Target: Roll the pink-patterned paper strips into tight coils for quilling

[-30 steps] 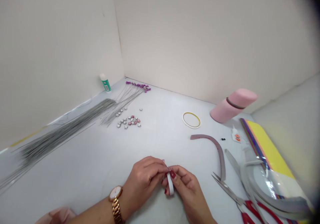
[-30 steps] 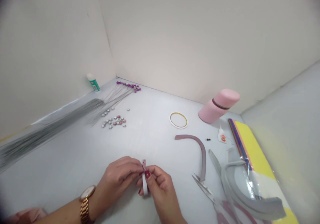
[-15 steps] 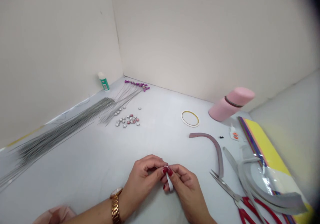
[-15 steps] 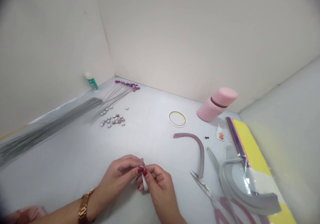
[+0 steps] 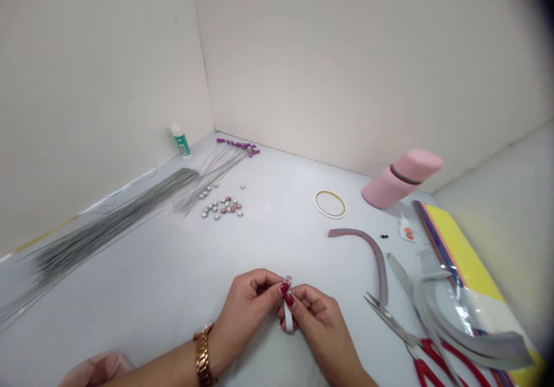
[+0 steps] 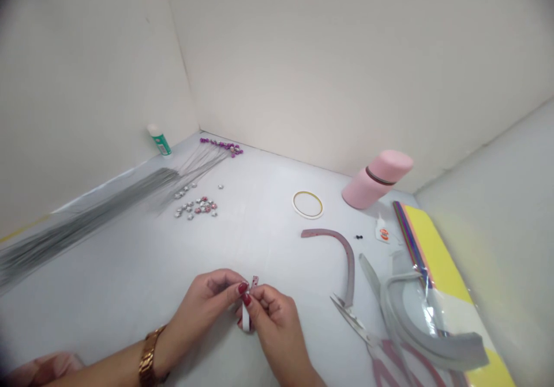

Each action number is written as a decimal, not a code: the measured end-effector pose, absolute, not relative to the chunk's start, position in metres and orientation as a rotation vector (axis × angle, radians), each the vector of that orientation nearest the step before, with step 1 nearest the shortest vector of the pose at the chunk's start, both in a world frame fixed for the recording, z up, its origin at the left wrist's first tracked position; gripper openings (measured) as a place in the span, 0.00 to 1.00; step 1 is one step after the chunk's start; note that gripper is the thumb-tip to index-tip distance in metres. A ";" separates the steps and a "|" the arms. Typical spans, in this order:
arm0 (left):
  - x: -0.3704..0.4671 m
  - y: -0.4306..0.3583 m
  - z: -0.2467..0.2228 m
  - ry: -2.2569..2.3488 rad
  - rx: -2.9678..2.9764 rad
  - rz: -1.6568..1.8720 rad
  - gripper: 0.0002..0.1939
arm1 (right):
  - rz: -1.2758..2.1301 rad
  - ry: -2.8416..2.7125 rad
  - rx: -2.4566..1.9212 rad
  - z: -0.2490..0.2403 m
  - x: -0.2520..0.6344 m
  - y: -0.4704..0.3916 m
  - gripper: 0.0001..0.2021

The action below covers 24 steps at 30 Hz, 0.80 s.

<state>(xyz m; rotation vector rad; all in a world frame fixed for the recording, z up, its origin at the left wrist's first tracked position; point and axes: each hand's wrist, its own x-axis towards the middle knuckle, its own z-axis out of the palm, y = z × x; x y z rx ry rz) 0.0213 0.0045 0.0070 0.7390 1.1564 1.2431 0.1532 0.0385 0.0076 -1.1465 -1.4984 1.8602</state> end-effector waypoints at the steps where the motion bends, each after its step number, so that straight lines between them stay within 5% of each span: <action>1: 0.021 0.005 0.007 1.162 0.741 1.239 0.10 | 1.856 -1.510 -1.141 0.007 0.153 0.039 0.14; 15: 0.005 0.002 0.012 1.478 1.843 1.132 0.09 | 1.869 -1.403 -1.085 0.007 0.155 0.037 0.15; 24: 0.005 0.002 0.016 1.356 1.602 1.141 0.12 | 1.882 -1.334 -1.105 -0.001 0.156 0.039 0.10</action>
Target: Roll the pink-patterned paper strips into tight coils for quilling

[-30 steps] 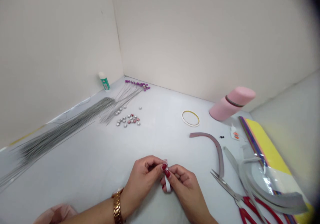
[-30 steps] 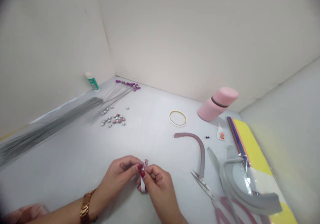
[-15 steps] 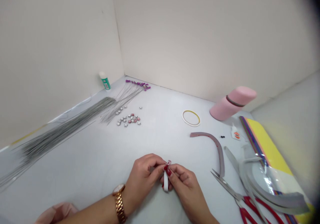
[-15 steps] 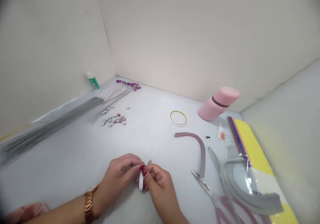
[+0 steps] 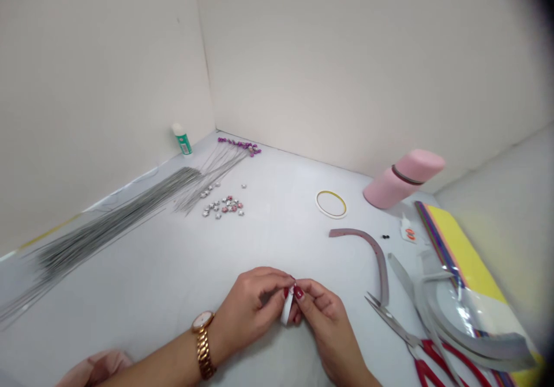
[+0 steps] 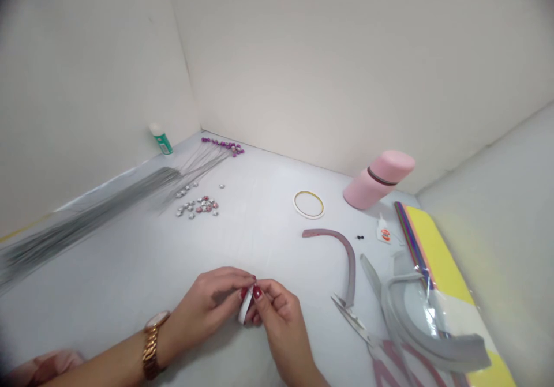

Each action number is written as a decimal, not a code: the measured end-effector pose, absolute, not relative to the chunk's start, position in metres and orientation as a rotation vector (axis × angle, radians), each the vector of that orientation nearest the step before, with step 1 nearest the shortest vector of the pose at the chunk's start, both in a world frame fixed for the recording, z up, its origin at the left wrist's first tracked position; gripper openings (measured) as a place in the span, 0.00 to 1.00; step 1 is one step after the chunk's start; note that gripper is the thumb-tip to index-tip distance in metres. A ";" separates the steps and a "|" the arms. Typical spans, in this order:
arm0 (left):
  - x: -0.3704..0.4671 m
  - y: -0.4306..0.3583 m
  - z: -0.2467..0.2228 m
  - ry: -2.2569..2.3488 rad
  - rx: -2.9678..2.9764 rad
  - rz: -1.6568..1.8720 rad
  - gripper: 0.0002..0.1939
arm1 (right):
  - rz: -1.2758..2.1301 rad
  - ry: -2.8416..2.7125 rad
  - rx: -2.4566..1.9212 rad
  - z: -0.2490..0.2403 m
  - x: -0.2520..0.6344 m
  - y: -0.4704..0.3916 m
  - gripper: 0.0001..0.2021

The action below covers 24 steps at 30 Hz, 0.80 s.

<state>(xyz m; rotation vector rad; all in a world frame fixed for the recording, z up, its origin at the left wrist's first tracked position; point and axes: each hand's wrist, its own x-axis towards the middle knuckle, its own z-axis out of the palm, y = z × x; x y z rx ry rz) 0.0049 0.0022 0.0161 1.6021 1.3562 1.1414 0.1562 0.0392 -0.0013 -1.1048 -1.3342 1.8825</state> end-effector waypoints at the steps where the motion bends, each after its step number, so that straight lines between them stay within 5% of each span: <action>1: 0.005 0.003 0.016 1.354 1.516 1.145 0.11 | 1.879 -1.339 -1.113 -0.001 0.156 0.039 0.10; 24: 0.014 0.009 0.016 1.085 0.630 1.175 0.07 | 1.916 -1.330 -1.166 0.003 0.154 0.038 0.10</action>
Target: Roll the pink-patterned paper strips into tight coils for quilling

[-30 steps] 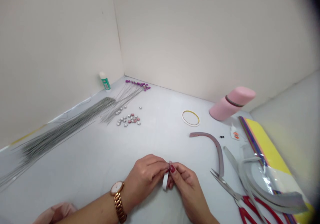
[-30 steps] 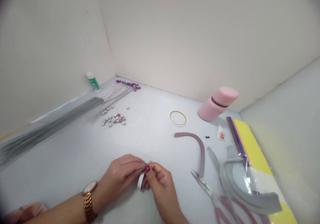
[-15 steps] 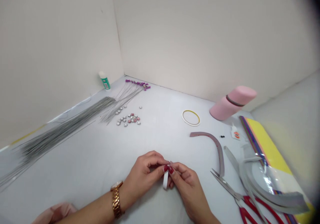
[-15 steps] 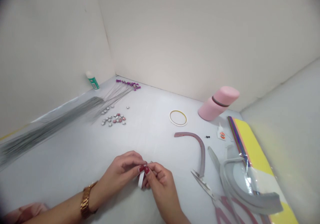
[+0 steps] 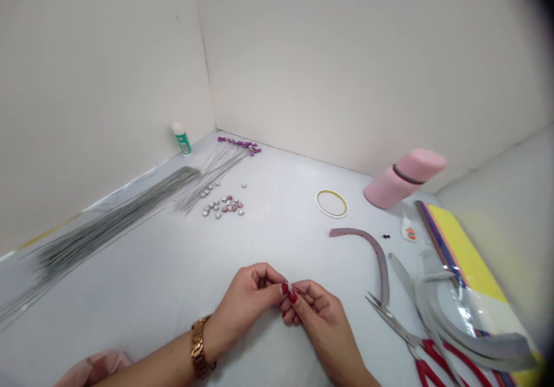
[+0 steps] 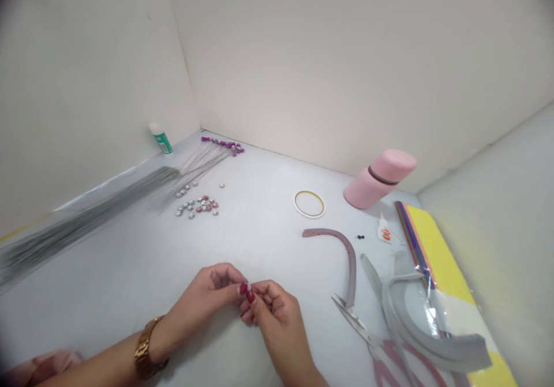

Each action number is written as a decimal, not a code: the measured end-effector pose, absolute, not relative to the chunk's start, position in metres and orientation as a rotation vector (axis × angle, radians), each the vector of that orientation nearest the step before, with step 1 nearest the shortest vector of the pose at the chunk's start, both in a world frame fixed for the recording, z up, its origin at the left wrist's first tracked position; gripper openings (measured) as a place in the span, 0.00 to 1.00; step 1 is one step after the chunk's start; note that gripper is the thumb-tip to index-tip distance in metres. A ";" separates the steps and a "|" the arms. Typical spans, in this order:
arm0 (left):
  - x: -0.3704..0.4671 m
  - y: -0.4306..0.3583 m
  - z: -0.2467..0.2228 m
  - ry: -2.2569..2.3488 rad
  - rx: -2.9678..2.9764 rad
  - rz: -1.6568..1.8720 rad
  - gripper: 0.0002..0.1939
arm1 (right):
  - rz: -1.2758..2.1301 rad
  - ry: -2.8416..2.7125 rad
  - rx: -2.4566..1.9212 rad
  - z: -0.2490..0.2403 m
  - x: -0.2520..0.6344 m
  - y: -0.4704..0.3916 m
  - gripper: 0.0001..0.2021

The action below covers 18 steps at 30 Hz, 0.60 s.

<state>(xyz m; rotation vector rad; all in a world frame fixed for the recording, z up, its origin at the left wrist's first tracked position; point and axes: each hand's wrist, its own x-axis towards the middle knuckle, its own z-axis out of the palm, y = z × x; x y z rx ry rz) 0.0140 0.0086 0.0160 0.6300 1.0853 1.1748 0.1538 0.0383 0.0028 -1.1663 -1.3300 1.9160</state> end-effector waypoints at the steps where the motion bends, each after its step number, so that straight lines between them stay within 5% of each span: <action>1: 0.014 0.009 0.016 1.069 0.611 1.180 0.07 | 1.916 -1.333 -1.169 0.003 0.154 0.038 0.10; 18: 0.017 0.007 0.014 1.166 0.536 1.189 0.05 | 1.936 -1.324 -1.174 0.003 0.154 0.039 0.10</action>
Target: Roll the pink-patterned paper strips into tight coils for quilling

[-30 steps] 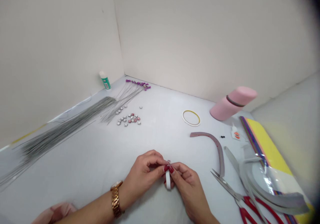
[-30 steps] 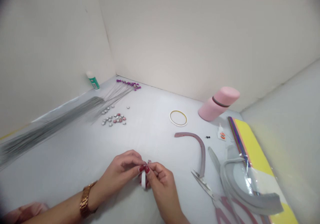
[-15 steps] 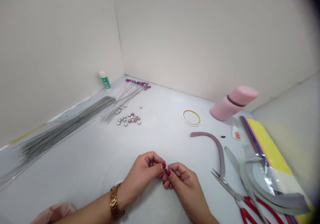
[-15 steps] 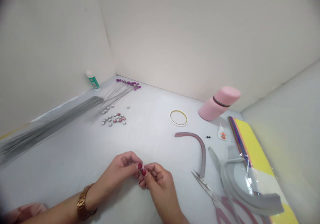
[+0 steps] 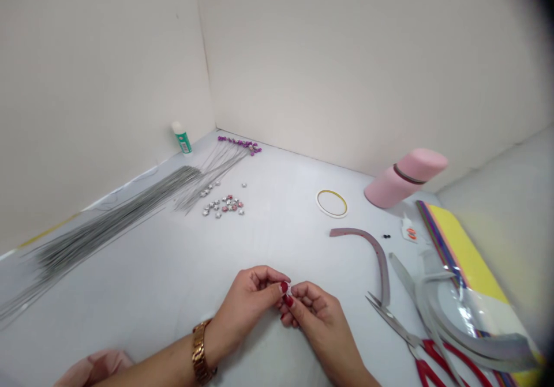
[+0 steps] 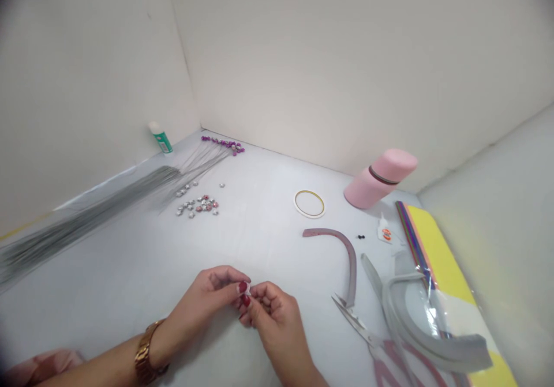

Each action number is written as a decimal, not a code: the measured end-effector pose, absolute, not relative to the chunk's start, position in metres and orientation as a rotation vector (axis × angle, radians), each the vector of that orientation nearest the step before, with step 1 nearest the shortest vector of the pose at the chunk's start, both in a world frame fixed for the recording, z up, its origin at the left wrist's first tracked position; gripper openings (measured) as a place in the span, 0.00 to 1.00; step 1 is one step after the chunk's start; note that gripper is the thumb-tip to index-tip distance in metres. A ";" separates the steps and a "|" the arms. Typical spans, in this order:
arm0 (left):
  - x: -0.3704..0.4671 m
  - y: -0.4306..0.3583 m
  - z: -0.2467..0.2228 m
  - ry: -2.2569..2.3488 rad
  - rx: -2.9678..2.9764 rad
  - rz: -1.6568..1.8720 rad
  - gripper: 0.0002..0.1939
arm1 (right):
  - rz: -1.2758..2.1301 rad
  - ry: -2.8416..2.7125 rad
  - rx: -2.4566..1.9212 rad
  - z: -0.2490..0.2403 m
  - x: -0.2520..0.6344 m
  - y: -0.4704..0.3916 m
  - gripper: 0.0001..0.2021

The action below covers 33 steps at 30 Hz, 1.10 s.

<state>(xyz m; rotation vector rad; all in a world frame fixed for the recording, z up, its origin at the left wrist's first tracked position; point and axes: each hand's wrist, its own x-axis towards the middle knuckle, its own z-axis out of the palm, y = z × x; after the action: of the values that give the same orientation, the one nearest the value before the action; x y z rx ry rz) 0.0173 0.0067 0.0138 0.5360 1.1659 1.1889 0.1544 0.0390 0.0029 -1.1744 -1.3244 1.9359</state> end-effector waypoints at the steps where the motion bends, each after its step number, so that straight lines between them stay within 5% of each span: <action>1: 0.018 0.007 0.014 1.173 0.539 1.189 0.06 | 1.945 -1.319 -1.175 0.002 0.155 0.039 0.10; 17: 0.014 0.008 0.012 0.995 0.570 1.179 0.07 | 1.980 -1.349 -1.166 0.003 0.156 0.038 0.10; 33: 0.018 0.001 0.011 1.364 0.978 1.254 0.03 | 1.977 -1.344 -1.154 0.002 0.156 0.037 0.11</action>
<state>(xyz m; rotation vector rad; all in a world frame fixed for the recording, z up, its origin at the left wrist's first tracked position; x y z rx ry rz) 0.0177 0.0006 0.0113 0.9776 1.3637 1.2540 0.1560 0.0374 0.0022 -1.1538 -1.3438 1.9768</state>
